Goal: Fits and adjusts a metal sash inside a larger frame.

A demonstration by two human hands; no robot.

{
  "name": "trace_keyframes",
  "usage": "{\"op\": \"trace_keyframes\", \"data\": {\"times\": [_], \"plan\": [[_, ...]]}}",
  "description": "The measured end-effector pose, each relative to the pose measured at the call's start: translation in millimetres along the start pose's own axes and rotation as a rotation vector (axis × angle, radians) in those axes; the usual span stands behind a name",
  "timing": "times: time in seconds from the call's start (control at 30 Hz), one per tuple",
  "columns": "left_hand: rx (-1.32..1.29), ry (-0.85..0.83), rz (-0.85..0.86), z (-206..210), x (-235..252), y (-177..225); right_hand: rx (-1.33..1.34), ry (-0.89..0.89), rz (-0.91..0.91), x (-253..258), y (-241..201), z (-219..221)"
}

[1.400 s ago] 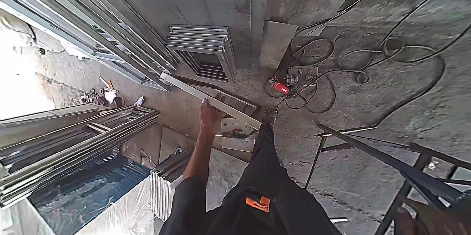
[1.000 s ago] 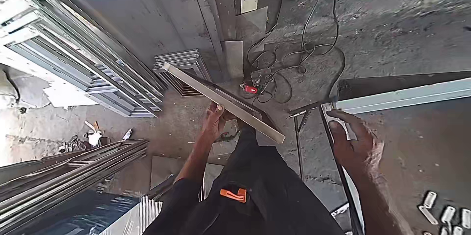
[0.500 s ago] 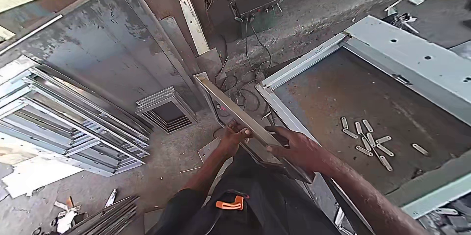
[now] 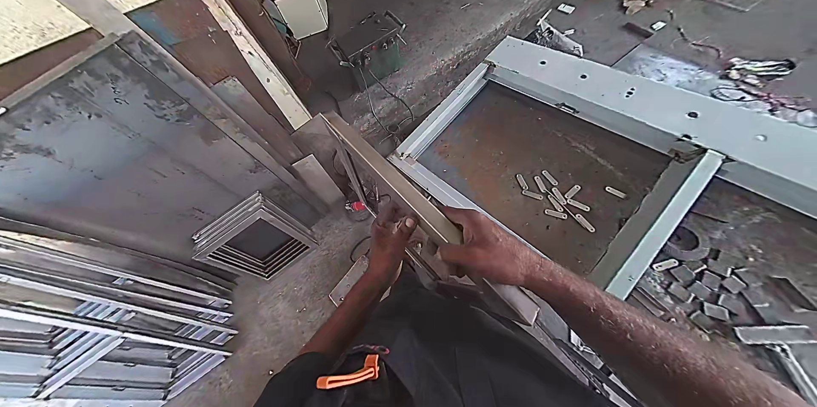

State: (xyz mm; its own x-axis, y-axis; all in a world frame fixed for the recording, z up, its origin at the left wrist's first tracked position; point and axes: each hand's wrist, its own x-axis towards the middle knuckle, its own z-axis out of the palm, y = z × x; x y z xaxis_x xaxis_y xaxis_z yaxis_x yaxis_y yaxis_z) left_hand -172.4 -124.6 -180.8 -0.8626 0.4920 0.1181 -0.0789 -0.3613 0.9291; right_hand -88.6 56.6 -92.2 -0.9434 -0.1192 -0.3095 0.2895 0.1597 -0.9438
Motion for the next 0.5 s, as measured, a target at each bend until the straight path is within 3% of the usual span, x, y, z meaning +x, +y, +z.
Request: {"op": "trace_keyframes", "data": {"times": [0.1, 0.17, 0.23, 0.3, 0.37, 0.43, 0.5], "plan": [[0.399, -0.034, 0.247, -14, 8, 10, 0.194, 0.028, -0.142, -10, -21, -13], [0.793, 0.068, 0.363, -42, 14, 9, 0.307, 0.062, -0.229, -22, -32, -29], [1.232, 0.302, 0.382, -82, 22, 7, 0.414, 0.096, -0.309, -40, -37, -46], [1.432, 0.503, 0.229, -125, 40, 7, 0.523, 0.124, -0.416, -61, -33, -59], [1.281, 0.522, -0.089, -153, 63, 8, 0.611, 0.158, -0.512, -81, -28, -68], [0.851, 0.387, -0.368, -169, 89, 6, 0.700, 0.186, -0.593, -92, -15, -73], [0.517, 0.248, -0.515, -169, 122, -2, 0.762, 0.257, -0.630, -97, 9, -74]]}}
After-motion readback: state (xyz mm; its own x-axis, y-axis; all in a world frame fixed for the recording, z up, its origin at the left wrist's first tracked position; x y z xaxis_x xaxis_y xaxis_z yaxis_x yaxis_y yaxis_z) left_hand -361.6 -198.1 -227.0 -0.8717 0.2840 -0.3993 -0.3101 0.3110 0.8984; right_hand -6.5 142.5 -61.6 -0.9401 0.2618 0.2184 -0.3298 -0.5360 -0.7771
